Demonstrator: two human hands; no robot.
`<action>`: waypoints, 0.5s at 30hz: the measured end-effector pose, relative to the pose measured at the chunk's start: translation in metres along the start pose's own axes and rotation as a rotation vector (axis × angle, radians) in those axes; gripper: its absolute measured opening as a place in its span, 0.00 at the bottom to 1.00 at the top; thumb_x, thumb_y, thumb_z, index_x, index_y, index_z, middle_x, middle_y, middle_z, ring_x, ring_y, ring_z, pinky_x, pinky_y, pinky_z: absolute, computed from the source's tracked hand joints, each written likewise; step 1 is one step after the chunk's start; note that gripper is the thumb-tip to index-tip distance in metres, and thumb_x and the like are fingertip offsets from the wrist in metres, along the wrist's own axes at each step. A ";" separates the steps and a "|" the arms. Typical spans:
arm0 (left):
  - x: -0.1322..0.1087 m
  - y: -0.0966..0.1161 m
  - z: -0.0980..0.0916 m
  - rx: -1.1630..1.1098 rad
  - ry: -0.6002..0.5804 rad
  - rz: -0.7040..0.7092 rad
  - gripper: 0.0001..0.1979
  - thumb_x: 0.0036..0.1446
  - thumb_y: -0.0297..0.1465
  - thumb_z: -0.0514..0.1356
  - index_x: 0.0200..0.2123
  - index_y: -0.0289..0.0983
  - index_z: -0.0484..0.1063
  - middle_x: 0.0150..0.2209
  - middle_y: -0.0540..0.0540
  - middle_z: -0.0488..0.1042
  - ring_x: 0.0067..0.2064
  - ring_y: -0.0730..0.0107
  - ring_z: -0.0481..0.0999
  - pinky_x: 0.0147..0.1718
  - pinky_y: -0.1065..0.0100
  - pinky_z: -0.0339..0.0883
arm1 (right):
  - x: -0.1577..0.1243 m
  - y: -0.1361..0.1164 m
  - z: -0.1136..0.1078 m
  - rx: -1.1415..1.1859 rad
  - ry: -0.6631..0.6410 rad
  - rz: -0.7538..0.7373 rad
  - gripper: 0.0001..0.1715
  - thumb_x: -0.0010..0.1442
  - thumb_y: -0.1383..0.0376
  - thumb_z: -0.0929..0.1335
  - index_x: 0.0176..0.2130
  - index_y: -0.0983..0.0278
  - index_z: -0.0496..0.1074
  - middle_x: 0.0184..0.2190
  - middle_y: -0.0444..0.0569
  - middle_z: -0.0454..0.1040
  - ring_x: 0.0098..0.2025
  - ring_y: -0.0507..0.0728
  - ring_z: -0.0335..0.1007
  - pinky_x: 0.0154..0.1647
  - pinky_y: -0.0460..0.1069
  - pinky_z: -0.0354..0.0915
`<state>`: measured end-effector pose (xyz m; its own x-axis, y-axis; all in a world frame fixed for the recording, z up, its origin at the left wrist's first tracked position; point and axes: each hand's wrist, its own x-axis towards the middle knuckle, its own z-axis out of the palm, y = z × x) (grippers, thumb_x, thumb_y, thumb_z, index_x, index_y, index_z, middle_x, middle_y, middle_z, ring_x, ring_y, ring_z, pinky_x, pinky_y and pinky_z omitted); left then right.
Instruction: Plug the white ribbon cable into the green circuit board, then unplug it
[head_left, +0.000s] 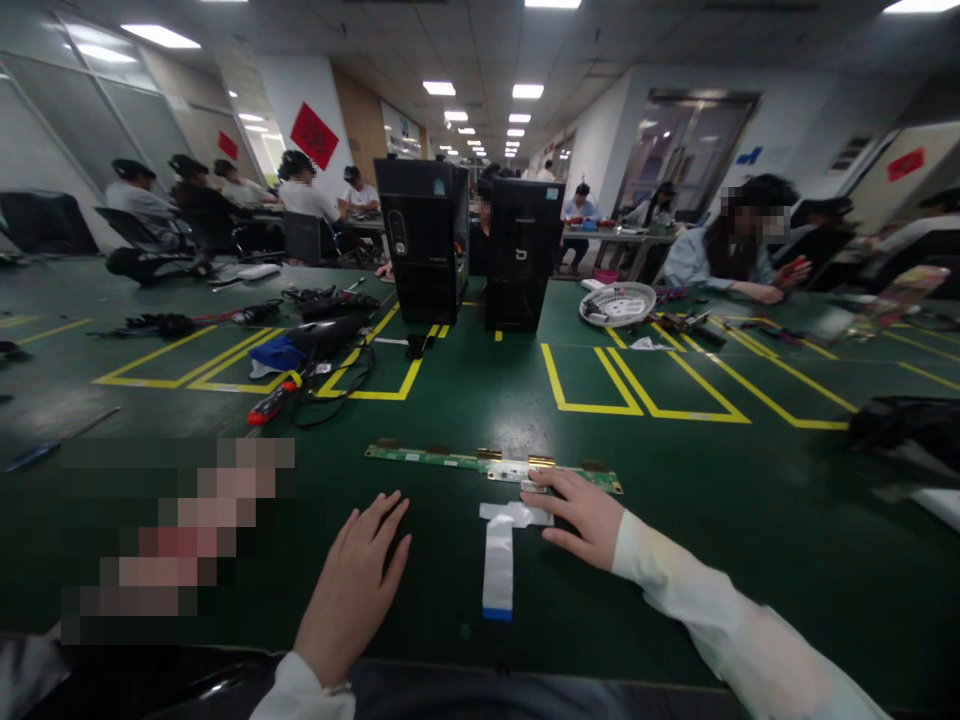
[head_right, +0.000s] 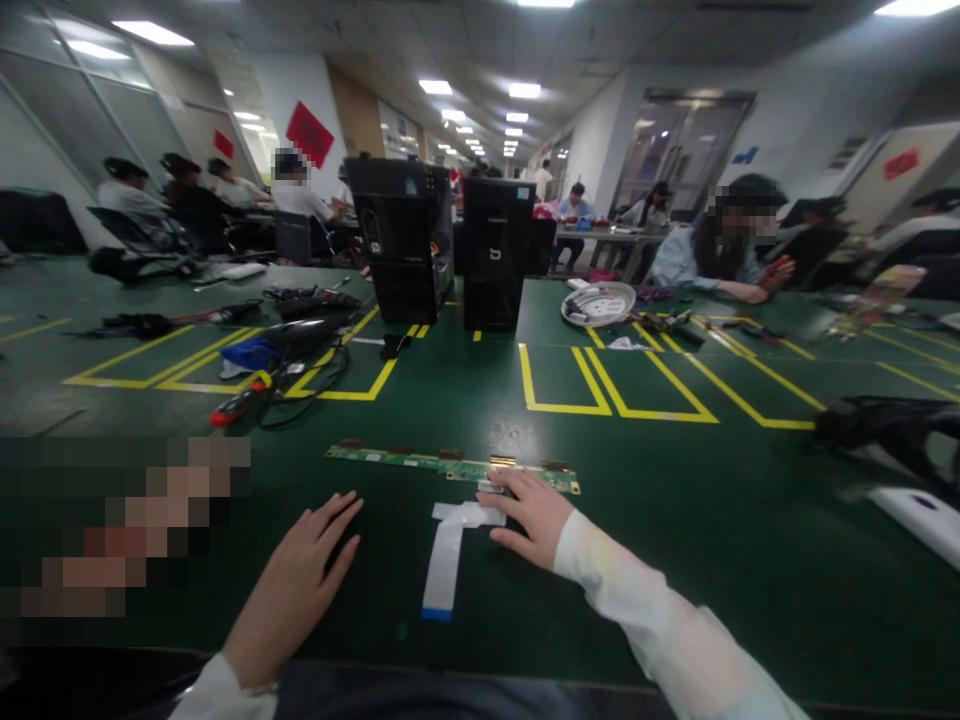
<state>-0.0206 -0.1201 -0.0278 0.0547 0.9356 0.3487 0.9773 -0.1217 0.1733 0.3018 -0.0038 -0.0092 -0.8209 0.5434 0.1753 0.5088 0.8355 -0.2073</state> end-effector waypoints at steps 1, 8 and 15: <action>0.000 0.000 0.000 -0.004 0.002 0.000 0.22 0.64 0.37 0.47 0.58 0.36 0.63 0.59 0.39 0.66 0.61 0.58 0.63 0.60 0.50 0.55 | -0.009 0.003 0.000 -0.011 0.012 0.022 0.28 0.65 0.51 0.59 0.59 0.60 0.65 0.60 0.56 0.61 0.63 0.62 0.53 0.62 0.61 0.53; 0.000 -0.001 0.001 -0.003 -0.006 0.002 0.22 0.64 0.37 0.48 0.58 0.36 0.63 0.60 0.40 0.65 0.62 0.57 0.62 0.59 0.49 0.55 | -0.101 0.041 0.000 -0.099 0.094 0.258 0.29 0.65 0.52 0.57 0.62 0.56 0.60 0.63 0.53 0.57 0.64 0.63 0.51 0.62 0.65 0.54; 0.000 -0.002 0.002 0.001 -0.022 0.013 0.22 0.64 0.38 0.47 0.58 0.35 0.63 0.59 0.40 0.65 0.62 0.57 0.61 0.60 0.50 0.54 | -0.188 0.085 -0.004 -0.213 0.186 0.520 0.33 0.63 0.49 0.56 0.61 0.60 0.62 0.61 0.54 0.61 0.62 0.64 0.56 0.59 0.63 0.58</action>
<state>-0.0225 -0.1187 -0.0299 0.0718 0.9410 0.3306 0.9767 -0.1336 0.1681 0.5008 -0.0348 -0.0557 -0.4004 0.8748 0.2727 0.8889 0.4431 -0.1165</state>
